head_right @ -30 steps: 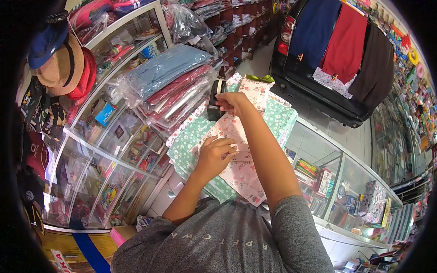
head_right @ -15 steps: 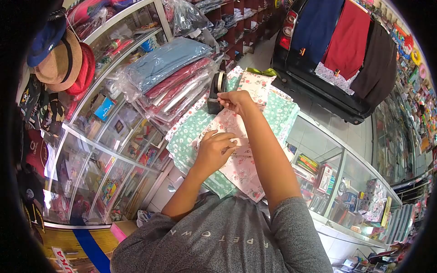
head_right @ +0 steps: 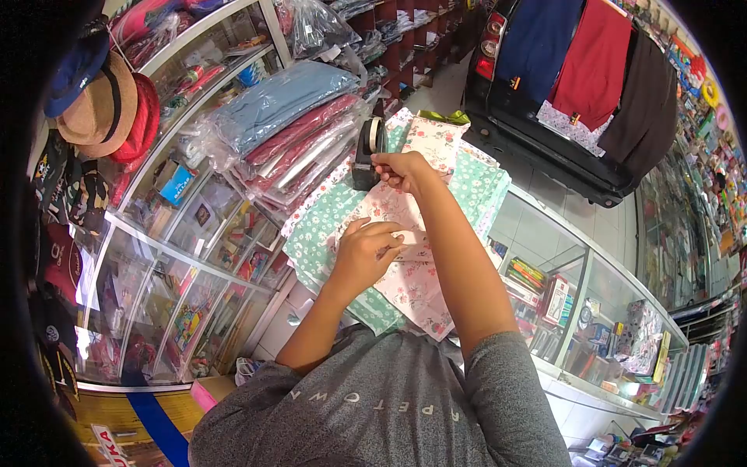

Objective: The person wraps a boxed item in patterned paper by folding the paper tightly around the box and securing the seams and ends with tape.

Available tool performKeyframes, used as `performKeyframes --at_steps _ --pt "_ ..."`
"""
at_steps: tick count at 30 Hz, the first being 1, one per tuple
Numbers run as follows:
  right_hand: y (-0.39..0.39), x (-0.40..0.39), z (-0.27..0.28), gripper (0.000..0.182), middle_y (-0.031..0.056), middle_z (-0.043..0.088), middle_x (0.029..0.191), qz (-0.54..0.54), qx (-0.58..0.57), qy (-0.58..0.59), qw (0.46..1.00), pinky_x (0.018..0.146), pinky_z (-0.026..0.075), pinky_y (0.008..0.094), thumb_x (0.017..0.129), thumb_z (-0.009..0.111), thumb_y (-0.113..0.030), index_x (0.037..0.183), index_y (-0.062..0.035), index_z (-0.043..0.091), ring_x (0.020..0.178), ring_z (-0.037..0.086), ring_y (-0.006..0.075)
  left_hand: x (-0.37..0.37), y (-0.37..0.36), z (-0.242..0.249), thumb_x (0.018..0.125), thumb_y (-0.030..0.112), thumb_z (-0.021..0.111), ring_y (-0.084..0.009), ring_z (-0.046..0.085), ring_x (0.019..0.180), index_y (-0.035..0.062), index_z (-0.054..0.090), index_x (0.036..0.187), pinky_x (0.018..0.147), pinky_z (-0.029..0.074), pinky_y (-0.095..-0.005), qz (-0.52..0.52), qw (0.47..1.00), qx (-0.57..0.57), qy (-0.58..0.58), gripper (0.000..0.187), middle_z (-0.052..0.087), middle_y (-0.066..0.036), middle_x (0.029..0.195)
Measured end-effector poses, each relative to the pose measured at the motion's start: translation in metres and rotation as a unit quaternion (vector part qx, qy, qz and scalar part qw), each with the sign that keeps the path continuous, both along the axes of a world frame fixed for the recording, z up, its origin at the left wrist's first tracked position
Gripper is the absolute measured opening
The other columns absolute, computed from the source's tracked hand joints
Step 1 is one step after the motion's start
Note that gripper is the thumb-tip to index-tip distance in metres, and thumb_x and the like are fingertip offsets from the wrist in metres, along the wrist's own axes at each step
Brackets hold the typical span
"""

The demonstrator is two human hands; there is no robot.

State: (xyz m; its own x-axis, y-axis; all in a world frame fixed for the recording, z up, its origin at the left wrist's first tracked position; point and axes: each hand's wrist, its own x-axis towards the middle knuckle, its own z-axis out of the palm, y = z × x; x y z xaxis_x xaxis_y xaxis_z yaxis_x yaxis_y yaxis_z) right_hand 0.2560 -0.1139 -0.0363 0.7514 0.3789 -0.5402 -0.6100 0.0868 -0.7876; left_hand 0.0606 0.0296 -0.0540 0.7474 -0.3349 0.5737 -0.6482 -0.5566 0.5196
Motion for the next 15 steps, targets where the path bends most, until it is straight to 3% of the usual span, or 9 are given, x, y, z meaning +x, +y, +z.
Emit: performKeyframes --at_steps 2,4,7,9,12,15 --pt "0.006 -0.010 0.005 0.023 0.0023 0.063 0.071 -0.041 -0.072 -0.055 0.995 0.038 0.027 0.0219 0.102 0.072 -0.024 0.089 -0.0062 0.066 0.051 0.051 0.0090 0.000 0.000 -0.001 0.086 0.015 0.081 -0.0254 0.073 0.102 0.0070 0.078 0.090 0.101 0.048 -0.0447 -0.001 1.000 0.001 -0.003 0.009 0.078 -0.006 0.113" --pt "0.007 -0.020 0.014 0.023 0.0022 0.063 0.071 -0.041 -0.079 -0.062 0.994 0.038 0.028 0.0228 0.103 0.069 -0.026 0.091 -0.0062 0.067 0.051 0.053 0.0101 0.000 0.001 -0.003 0.088 0.016 0.079 -0.0237 0.072 0.104 0.0068 0.078 0.094 0.105 0.044 -0.0459 -0.007 1.000 -0.008 0.005 0.010 0.077 -0.005 0.114" --pt "0.011 -0.026 0.014 0.026 0.0027 0.063 0.071 -0.030 -0.083 -0.082 0.993 0.040 0.030 0.0242 0.106 0.062 -0.029 0.095 -0.0062 0.068 0.051 0.055 0.0118 0.001 0.000 -0.002 0.086 0.015 0.081 -0.0258 0.073 0.102 0.0071 0.077 0.088 0.101 0.049 -0.0453 -0.004 1.000 -0.006 -0.007 0.009 0.078 -0.005 0.113" --pt "0.014 -0.030 0.012 0.027 0.0034 0.065 0.072 -0.020 -0.080 -0.094 0.992 0.041 0.032 0.0248 0.107 0.060 -0.030 0.097 -0.0063 0.068 0.052 0.056 0.0123 0.001 0.000 -0.004 0.087 0.015 0.080 -0.0246 0.073 0.103 0.0071 0.078 0.091 0.103 0.046 -0.0462 -0.005 1.000 -0.006 -0.002 0.009 0.078 -0.005 0.113" --pt "0.021 -0.038 0.007 0.030 0.0082 0.075 0.084 -0.030 -0.069 -0.116 0.990 0.048 0.040 0.0260 0.109 0.058 -0.032 0.100 -0.0050 0.068 0.062 0.068 0.0151 0.001 0.000 -0.004 0.087 0.014 0.079 -0.0231 0.072 0.105 0.0072 0.078 0.093 0.105 0.044 -0.0474 -0.006 1.000 -0.004 0.009 0.009 0.077 -0.004 0.114" --pt "0.023 -0.039 0.002 0.029 0.0097 0.076 0.086 -0.033 -0.037 -0.125 0.991 0.048 0.040 0.0270 0.109 0.060 -0.030 0.106 -0.0028 0.069 0.069 0.073 0.0163 0.001 0.000 -0.002 0.086 0.014 0.080 -0.0242 0.072 0.103 0.0073 0.077 0.090 0.103 0.046 -0.0465 -0.005 1.000 -0.003 0.000 0.008 0.078 -0.004 0.113"
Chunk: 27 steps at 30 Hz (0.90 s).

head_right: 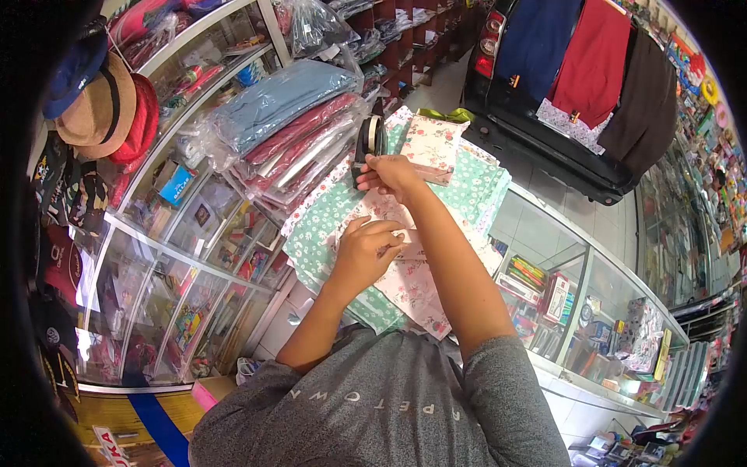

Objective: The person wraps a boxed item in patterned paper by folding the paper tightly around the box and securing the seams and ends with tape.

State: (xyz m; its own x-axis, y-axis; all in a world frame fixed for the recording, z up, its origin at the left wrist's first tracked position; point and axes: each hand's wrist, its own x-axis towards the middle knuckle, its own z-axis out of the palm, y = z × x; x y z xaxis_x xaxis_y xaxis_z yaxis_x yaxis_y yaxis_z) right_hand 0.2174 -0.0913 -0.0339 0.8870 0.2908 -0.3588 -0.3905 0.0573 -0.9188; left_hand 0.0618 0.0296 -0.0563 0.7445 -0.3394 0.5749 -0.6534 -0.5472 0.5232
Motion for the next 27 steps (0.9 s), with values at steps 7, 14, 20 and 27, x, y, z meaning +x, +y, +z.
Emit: performKeyframes --at_steps 7,14,20,27 --pt "-0.0014 -0.0069 -0.0004 0.031 0.0006 0.064 0.073 0.046 -0.135 -0.047 0.989 0.047 0.036 0.0291 0.106 0.065 -0.028 0.091 -0.0046 0.079 0.055 0.051 0.0116 0.0009 -0.0008 0.0032 0.086 0.013 0.081 -0.0243 0.073 0.101 0.0068 0.076 0.088 0.102 0.048 -0.0452 -0.001 1.000 -0.004 -0.009 0.008 0.078 -0.003 0.112" --pt "0.0026 -0.0053 -0.0060 0.034 0.0009 0.064 0.072 0.058 -0.126 -0.025 0.990 0.045 0.034 0.0302 0.108 0.060 -0.031 0.095 -0.0046 0.079 0.054 0.050 0.0113 -0.0002 -0.0003 0.0017 0.087 0.014 0.080 -0.0242 0.072 0.101 0.0068 0.077 0.089 0.102 0.048 -0.0448 0.001 1.000 0.000 -0.011 0.008 0.078 -0.003 0.112" --pt "0.0026 -0.0057 -0.0071 0.031 0.0011 0.066 0.073 0.073 -0.149 -0.055 0.985 0.044 0.036 0.0299 0.107 0.059 -0.027 0.098 -0.0065 0.080 0.052 0.053 0.0110 0.0014 -0.0005 0.0012 0.087 0.014 0.080 -0.0240 0.072 0.101 0.0073 0.076 0.088 0.103 0.047 -0.0445 -0.001 1.000 -0.009 -0.015 0.008 0.078 -0.003 0.112" --pt "0.0046 -0.0084 -0.0041 0.028 0.0021 0.068 0.072 0.069 -0.157 -0.036 0.985 0.044 0.038 0.0300 0.106 0.059 -0.024 0.099 -0.0068 0.080 0.048 0.054 0.0113 0.0020 -0.0005 0.0011 0.087 0.016 0.081 -0.0244 0.073 0.099 0.0072 0.076 0.087 0.102 0.048 -0.0456 -0.003 1.000 -0.007 -0.012 0.009 0.078 -0.003 0.110"
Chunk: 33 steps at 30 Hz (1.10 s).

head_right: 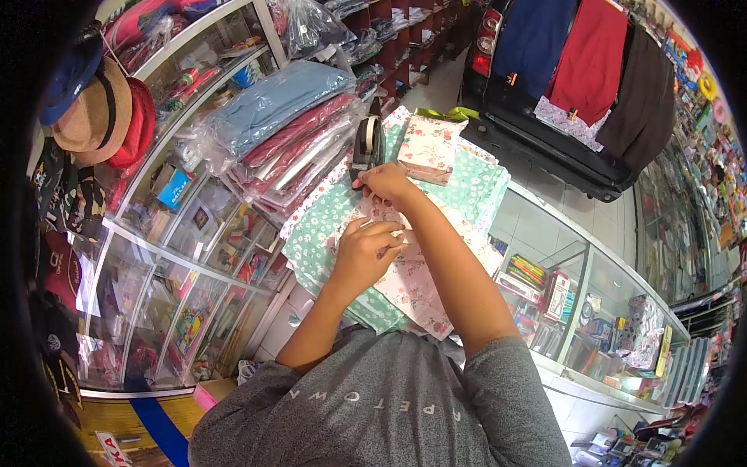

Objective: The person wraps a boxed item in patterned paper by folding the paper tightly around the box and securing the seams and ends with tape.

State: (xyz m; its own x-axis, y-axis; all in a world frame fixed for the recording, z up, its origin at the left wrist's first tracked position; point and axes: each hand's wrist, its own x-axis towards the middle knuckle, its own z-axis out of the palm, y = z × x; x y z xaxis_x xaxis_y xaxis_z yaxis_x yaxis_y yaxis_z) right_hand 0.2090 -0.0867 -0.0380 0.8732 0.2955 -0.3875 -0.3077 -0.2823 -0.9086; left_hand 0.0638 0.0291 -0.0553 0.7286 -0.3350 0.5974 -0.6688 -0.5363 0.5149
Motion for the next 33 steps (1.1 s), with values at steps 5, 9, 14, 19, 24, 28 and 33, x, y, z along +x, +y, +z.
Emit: performKeyframes --at_steps 5,9,14,19,24,28,33 --pt "-0.001 0.000 0.001 0.027 0.0024 0.067 0.070 0.005 0.004 0.001 1.000 0.044 0.039 0.0299 0.106 0.060 -0.023 0.099 -0.0064 0.080 0.048 0.055 0.0112 0.001 0.001 -0.002 0.088 0.014 0.077 -0.0230 0.071 0.104 0.0062 0.077 0.092 0.105 0.043 -0.0454 -0.010 1.000 0.002 0.015 0.008 0.077 -0.003 0.113" --pt "-0.001 0.001 -0.004 0.027 0.0030 0.068 0.072 0.017 -0.007 -0.033 0.999 0.045 0.041 0.0291 0.105 0.062 -0.025 0.100 -0.0062 0.081 0.050 0.056 0.0115 0.002 0.001 -0.001 0.088 0.014 0.077 -0.0228 0.071 0.105 0.0064 0.077 0.092 0.106 0.043 -0.0455 -0.012 1.000 -0.002 0.014 0.008 0.077 -0.003 0.113" --pt "-0.007 0.003 -0.010 0.026 0.0038 0.070 0.073 0.032 0.000 -0.080 0.996 0.047 0.041 0.0285 0.103 0.064 -0.028 0.103 -0.0078 0.082 0.051 0.057 0.0115 0.003 0.001 -0.003 0.088 0.014 0.077 -0.0226 0.071 0.105 0.0065 0.077 0.092 0.106 0.042 -0.0454 -0.009 1.000 0.001 0.009 0.008 0.077 -0.003 0.113" --pt "-0.007 0.004 -0.010 0.026 0.0061 0.075 0.086 0.027 0.023 -0.029 0.999 0.048 0.037 0.0267 0.101 0.066 -0.030 0.104 -0.0108 0.082 0.061 0.061 0.0105 0.003 0.001 -0.001 0.089 0.016 0.077 -0.0226 0.071 0.105 0.0061 0.077 0.093 0.104 0.042 -0.0455 -0.013 1.000 0.007 0.009 0.011 0.077 -0.003 0.113" --pt "-0.006 -0.005 0.002 0.027 0.0073 0.074 0.085 0.032 0.024 -0.058 0.998 0.048 0.038 0.0261 0.100 0.064 -0.030 0.104 -0.0119 0.083 0.062 0.060 0.0101 0.003 0.001 -0.002 0.090 0.016 0.077 -0.0226 0.071 0.105 0.0062 0.077 0.093 0.105 0.042 -0.0458 -0.013 1.000 0.008 0.016 0.010 0.077 -0.003 0.114" --pt "-0.007 -0.008 0.008 0.027 0.0065 0.073 0.081 0.062 -0.005 -0.046 0.997 0.048 0.040 0.0270 0.099 0.063 -0.027 0.100 -0.0097 0.084 0.059 0.059 0.0107 0.003 0.001 -0.002 0.089 0.016 0.077 -0.0227 0.071 0.105 0.0059 0.077 0.092 0.105 0.043 -0.0460 -0.016 1.000 0.004 0.014 0.010 0.077 -0.003 0.113" --pt "-0.003 -0.005 -0.008 0.026 0.0056 0.070 0.074 0.046 0.008 -0.044 0.998 0.049 0.043 0.0294 0.098 0.064 -0.025 0.097 -0.0073 0.084 0.056 0.057 0.0107 0.001 0.000 0.003 0.088 0.015 0.079 -0.0237 0.072 0.102 0.0059 0.076 0.089 0.104 0.045 -0.0451 -0.014 1.000 0.001 0.001 0.010 0.077 -0.003 0.112"
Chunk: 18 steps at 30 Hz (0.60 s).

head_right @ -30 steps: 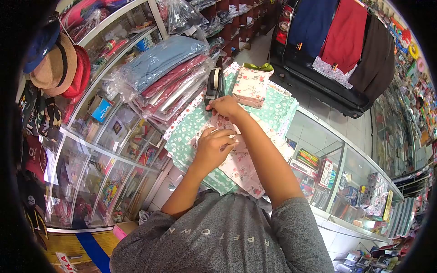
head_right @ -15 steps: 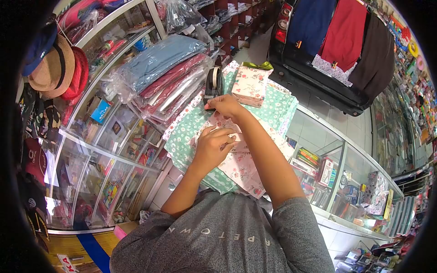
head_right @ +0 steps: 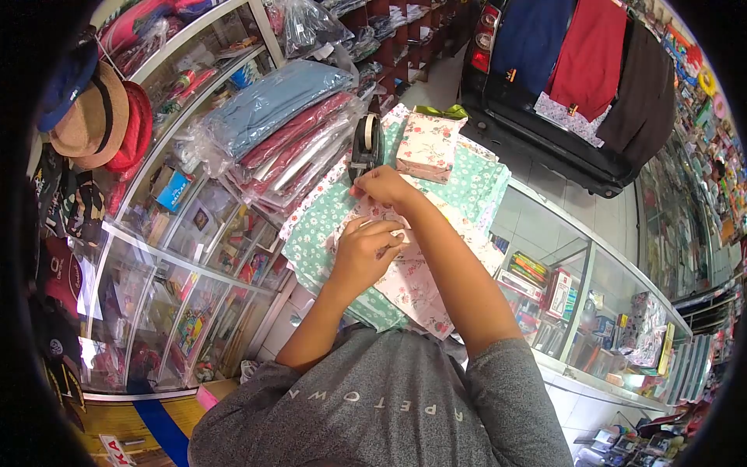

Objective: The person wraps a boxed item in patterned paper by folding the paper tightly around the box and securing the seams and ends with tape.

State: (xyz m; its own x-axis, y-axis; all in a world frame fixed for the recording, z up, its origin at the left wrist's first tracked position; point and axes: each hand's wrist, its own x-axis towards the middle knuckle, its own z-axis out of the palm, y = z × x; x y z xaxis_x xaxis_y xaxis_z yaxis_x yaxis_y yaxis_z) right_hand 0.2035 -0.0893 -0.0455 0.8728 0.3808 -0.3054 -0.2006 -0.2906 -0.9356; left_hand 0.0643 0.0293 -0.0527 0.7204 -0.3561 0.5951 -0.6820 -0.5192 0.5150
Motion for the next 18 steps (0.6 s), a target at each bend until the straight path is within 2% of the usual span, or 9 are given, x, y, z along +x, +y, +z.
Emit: performKeyframes --at_steps 1,8,10,14,16,17,18 --pt "0.001 0.002 -0.005 0.025 0.0055 0.069 0.073 -0.003 0.009 0.002 1.000 0.050 0.044 0.0305 0.097 0.065 -0.023 0.096 -0.0067 0.084 0.056 0.056 0.0110 -0.001 0.000 0.002 0.086 0.014 0.081 -0.0246 0.072 0.100 0.0061 0.076 0.087 0.102 0.048 -0.0444 0.007 1.000 -0.001 -0.007 0.009 0.078 -0.003 0.111" --pt "0.005 0.012 -0.018 0.024 0.0040 0.066 0.066 -0.012 -0.060 -0.061 0.996 0.057 0.049 0.0339 0.094 0.067 -0.021 0.087 -0.0044 0.084 0.057 0.056 0.0147 0.000 0.000 0.001 0.086 0.014 0.080 -0.0257 0.072 0.100 0.0058 0.076 0.088 0.102 0.048 -0.0441 0.010 1.000 0.001 -0.012 0.009 0.078 -0.004 0.112" --pt "0.006 0.017 -0.022 0.025 0.0066 0.067 0.067 -0.007 -0.054 -0.042 0.998 0.063 0.052 0.0357 0.093 0.068 -0.024 0.088 -0.0059 0.084 0.062 0.061 0.0172 0.001 0.000 0.001 0.086 0.014 0.081 -0.0261 0.072 0.100 0.0058 0.076 0.088 0.102 0.048 -0.0443 0.011 1.000 0.004 -0.007 0.009 0.078 -0.004 0.113" --pt "0.005 0.015 -0.025 0.029 0.0017 0.064 0.065 0.000 -0.096 -0.104 0.990 0.055 0.045 0.0319 0.099 0.066 -0.026 0.093 -0.0035 0.083 0.056 0.054 0.0124 0.002 0.000 -0.003 0.086 0.014 0.081 -0.0260 0.072 0.101 0.0056 0.076 0.088 0.102 0.048 -0.0443 0.009 1.000 0.004 -0.015 0.010 0.078 -0.004 0.113" --pt "0.003 0.017 -0.027 0.030 0.0033 0.064 0.064 0.013 -0.130 -0.149 0.980 0.059 0.048 0.0337 0.099 0.066 -0.028 0.093 -0.0046 0.084 0.059 0.056 0.0133 0.003 0.000 -0.003 0.085 0.013 0.081 -0.0267 0.072 0.101 0.0053 0.076 0.088 0.101 0.048 -0.0440 0.008 1.000 0.009 -0.005 0.010 0.078 -0.005 0.113" --pt "0.004 0.019 -0.029 0.028 0.0082 0.070 0.068 0.009 -0.136 -0.131 0.982 0.066 0.053 0.0360 0.095 0.068 -0.030 0.091 -0.0079 0.085 0.065 0.066 0.0182 0.003 0.000 -0.002 0.085 0.013 0.081 -0.0267 0.072 0.101 0.0053 0.076 0.088 0.101 0.048 -0.0440 0.008 1.000 0.009 -0.008 0.010 0.078 -0.005 0.113" --pt "0.005 0.023 -0.034 0.028 0.0082 0.070 0.068 0.009 -0.135 -0.134 0.982 0.066 0.053 0.0360 0.095 0.068 -0.030 0.091 -0.0079 0.085 0.065 0.066 0.0182 0.002 0.000 0.001 0.085 0.013 0.081 -0.0274 0.072 0.101 0.0053 0.076 0.088 0.100 0.049 -0.0441 0.010 1.000 0.010 -0.013 0.010 0.077 -0.006 0.112"
